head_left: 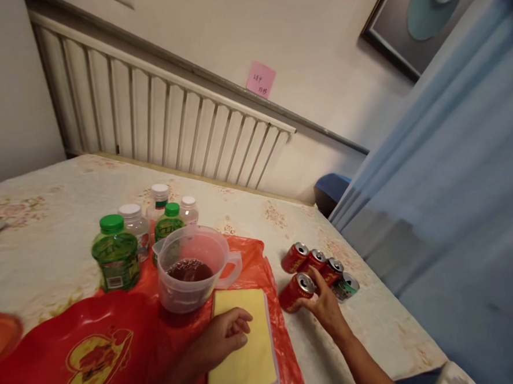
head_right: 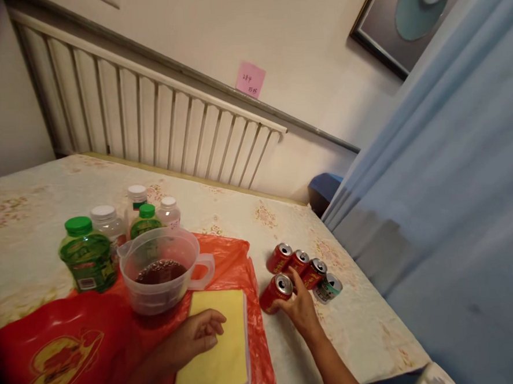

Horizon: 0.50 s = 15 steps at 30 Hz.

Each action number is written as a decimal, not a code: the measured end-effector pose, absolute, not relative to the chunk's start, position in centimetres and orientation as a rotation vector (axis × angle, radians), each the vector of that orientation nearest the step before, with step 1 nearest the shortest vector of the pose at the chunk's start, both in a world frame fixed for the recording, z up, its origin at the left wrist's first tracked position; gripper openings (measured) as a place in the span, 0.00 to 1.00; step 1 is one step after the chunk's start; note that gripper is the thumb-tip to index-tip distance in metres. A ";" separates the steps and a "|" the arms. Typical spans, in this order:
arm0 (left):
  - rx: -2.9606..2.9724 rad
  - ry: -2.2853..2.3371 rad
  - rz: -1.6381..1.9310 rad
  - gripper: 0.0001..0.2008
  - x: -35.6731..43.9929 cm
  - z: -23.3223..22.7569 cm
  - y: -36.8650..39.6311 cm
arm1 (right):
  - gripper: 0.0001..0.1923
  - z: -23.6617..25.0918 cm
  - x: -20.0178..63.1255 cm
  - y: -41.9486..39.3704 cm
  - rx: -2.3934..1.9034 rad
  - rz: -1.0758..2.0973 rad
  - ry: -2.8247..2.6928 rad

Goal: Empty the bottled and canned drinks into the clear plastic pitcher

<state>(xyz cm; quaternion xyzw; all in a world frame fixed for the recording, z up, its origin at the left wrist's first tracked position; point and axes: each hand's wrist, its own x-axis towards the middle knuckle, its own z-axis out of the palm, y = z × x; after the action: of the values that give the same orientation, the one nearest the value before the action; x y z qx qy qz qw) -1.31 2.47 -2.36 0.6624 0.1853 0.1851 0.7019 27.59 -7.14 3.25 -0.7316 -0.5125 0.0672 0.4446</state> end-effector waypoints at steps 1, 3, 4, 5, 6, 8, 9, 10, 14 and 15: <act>1.477 0.410 0.410 0.22 -1.3 -2.4 2.5 | 0.40 2.5 27.5 -7.3 -1.777 0.197 -1.194; 1.479 0.411 0.412 0.22 -1.3 -2.5 2.5 | 0.38 1.2 27.2 -7.4 -1.746 0.264 -1.087; 1.478 0.413 0.413 0.22 -1.3 -2.5 2.5 | 0.37 0.6 27.1 -7.3 -1.749 0.293 -1.051; 1.474 0.416 0.414 0.22 -1.3 -2.5 2.5 | 0.34 0.1 26.9 -7.3 -1.763 0.314 -1.024; 1.471 0.416 0.417 0.22 -1.3 -2.6 2.5 | 0.31 -0.4 26.7 -7.2 -1.780 0.326 -1.008; 1.471 0.413 0.426 0.22 -1.2 -2.6 2.5 | 0.25 -0.9 26.4 -6.9 -1.813 0.334 -1.004; 1.471 0.412 0.428 0.22 -1.2 -2.7 2.5 | 0.23 -1.0 26.2 -6.7 -1.818 0.329 -1.008; 1.473 0.412 0.430 0.22 -1.2 -2.7 2.5 | 0.23 -0.9 26.1 -6.5 -1.811 0.325 -1.018; 1.468 0.411 0.428 0.21 -1.2 -2.8 2.4 | 0.33 1.8 25.2 -4.7 -1.735 0.276 -1.165; 1.464 0.412 0.431 0.21 -1.1 -2.8 2.4 | 0.34 3.1 24.7 -4.0 -1.712 0.252 -1.241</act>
<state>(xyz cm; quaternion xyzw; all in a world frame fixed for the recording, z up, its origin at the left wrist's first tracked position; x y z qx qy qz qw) -1.15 2.41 -2.85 0.6582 0.1852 0.1938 0.7035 24.73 -4.04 3.10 -0.7032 -0.5096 0.1035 0.4848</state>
